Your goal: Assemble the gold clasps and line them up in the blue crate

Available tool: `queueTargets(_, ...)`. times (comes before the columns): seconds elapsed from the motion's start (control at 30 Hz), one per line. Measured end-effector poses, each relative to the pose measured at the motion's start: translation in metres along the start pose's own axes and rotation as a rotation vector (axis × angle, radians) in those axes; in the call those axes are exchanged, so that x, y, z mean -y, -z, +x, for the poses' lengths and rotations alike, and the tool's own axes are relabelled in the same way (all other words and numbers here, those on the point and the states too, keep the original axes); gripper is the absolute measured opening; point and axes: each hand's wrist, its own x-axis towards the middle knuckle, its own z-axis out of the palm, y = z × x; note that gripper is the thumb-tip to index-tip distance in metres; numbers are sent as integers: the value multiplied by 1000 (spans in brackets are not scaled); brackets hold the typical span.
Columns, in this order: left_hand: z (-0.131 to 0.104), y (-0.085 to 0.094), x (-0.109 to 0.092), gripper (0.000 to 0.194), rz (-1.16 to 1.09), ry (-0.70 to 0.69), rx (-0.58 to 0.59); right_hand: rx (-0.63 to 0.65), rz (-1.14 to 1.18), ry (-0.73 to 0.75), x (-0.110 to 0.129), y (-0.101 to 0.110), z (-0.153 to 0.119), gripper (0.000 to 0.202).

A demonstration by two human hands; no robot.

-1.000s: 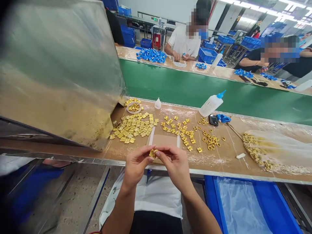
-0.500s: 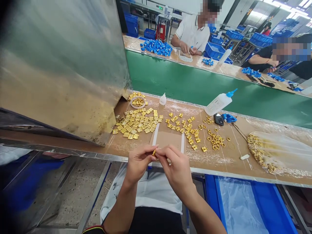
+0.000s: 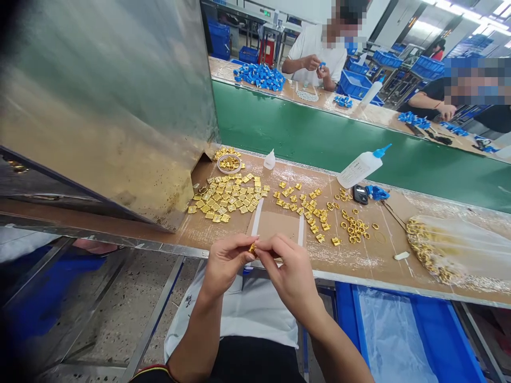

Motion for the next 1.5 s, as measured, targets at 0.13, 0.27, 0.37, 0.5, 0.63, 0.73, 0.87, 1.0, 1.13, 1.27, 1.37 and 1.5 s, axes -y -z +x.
queueTargets(0.13, -2, -2, -3, 36, -10, 4, 11, 11, 29, -17, 0, 3, 0, 21)
queueTargets(0.27, -4, -3, -5, 33, -39, -1, 27, 36, 83, -56, -3, 4, -3, 16)
queueTargets(0.37, -6, -4, -6, 31, -62, -5, 34, 37, 139, -107, -3, 4, -5, 15)
queueTargets(0.5, -7, -5, -6, 32, -44, -4, 32, 25, 164, -142, -1, 5, -5, 20)
queueTargets(0.63, -7, -4, -5, 33, -3, -1, 25, 35, 115, -110, 1, 4, -5, 22)
queueTargets(0.73, -6, -2, -4, 32, 15, -5, 16, 20, 28, -58, 1, 2, -5, 21)
queueTargets(0.87, -4, 1, -3, 33, 16, -2, 8, 35, -42, -16, 0, -2, -5, 21)
queueTargets(1.0, -4, 3, -3, 35, 18, 2, 8, 38, -41, -16, 0, -2, -5, 21)
queueTargets(1.13, -3, 2, -2, 39, 1, 10, -7, 33, -12, -15, 3, -1, -2, 16)
queueTargets(1.27, -3, 2, -1, 38, -29, 22, -32, 49, 46, -40, 5, -3, 2, 9)
queueTargets(1.37, -4, 3, -3, 38, -70, 65, -55, 86, 107, -46, 5, -2, 1, 10)
queueTargets(1.5, -5, 2, -5, 44, -280, 191, -63, 42, 150, -10, -3, 4, -3, 36)
